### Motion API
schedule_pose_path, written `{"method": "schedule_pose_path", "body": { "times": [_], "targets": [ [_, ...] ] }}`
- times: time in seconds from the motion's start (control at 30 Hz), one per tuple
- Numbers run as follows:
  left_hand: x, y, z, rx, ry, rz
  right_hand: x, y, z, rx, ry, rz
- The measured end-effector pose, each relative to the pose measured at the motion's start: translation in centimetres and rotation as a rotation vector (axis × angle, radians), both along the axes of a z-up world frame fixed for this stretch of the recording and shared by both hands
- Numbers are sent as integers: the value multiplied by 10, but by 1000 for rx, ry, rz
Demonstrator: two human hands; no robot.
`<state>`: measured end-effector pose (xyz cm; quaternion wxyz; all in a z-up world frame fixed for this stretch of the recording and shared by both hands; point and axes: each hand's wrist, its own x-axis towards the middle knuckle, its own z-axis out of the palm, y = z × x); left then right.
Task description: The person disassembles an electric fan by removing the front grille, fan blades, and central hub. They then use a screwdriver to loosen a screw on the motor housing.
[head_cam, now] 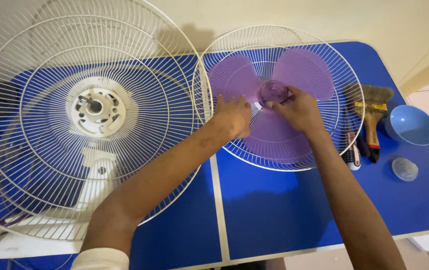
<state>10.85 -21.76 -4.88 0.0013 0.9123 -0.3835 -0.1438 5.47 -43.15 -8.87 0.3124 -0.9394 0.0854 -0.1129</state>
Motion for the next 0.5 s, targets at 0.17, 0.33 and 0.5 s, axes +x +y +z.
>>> {"method": "schedule_pose_path", "body": {
  "times": [0.17,0.33,0.5],
  "targets": [
    [-6,4,8,-7,24,-1,-2,2,-3,-394,-278,-14],
    [-11,6,32,-313,-52,17,-15,29,22,-249,-388,-63],
    [-12,8,59,-1130,-590,-95,-42,95,36,530,-367,263]
  ]
}}
